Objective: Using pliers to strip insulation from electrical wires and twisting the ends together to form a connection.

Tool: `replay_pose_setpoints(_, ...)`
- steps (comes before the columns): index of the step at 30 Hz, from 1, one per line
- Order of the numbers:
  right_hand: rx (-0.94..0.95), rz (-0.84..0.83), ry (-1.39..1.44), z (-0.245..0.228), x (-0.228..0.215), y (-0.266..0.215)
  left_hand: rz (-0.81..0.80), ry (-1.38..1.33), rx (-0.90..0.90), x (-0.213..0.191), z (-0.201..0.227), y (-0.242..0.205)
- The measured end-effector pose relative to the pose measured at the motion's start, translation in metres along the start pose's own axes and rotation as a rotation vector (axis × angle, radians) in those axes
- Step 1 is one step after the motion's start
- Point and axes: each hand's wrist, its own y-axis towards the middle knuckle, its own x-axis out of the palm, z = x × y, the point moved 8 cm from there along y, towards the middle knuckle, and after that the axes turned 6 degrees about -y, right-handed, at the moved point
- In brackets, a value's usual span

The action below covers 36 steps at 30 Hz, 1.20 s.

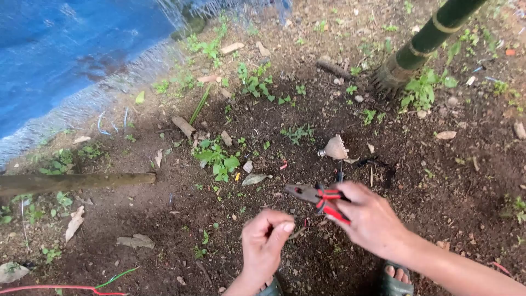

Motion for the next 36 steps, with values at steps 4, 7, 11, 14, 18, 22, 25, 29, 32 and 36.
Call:
replay_pose_setpoints(4,0.000,-0.100,0.028,0.019,-0.026,0.027,-0.029,-0.031,-0.073,0.000,0.003,0.022)
replay_pose_setpoints(7,0.198,-0.284,-0.292,0.041,-0.030,0.062,-0.018,-0.170,-0.214,0.001,0.001,0.029)
replay_pose_setpoints(11,0.449,-0.622,-0.577,0.090,-0.023,0.054,-0.024,-0.113,-0.221,0.006,0.024,0.043)
replay_pose_setpoints(14,0.434,-0.179,0.018,0.058,-0.053,0.060,-0.037,-0.083,-0.211,0.011,0.044,0.053)
replay_pose_setpoints(18,0.136,0.236,0.621,0.008,-0.074,0.047,-0.110,-0.080,-0.265,0.027,0.050,0.066)
replay_pose_setpoints(22,-0.233,0.555,0.228,-0.025,-0.094,0.034,-0.198,-0.138,-0.275,0.047,0.062,0.066)
replay_pose_setpoints(25,-0.357,0.612,0.020,-0.037,-0.093,0.023,-0.225,-0.145,-0.346,0.054,0.055,0.057)
replay_pose_setpoints(29,-0.434,0.664,-0.110,-0.043,-0.089,0.008,-0.319,-0.317,-0.474,0.062,0.042,0.042)
replay_pose_setpoints(32,-0.417,0.597,-0.109,-0.044,-0.084,0.003,-0.361,-0.170,-0.405,0.060,0.045,0.042)
replay_pose_setpoints(36,-0.179,0.367,0.279,-0.029,-0.072,0.012,-0.329,0.149,-0.401,0.062,0.054,0.047)
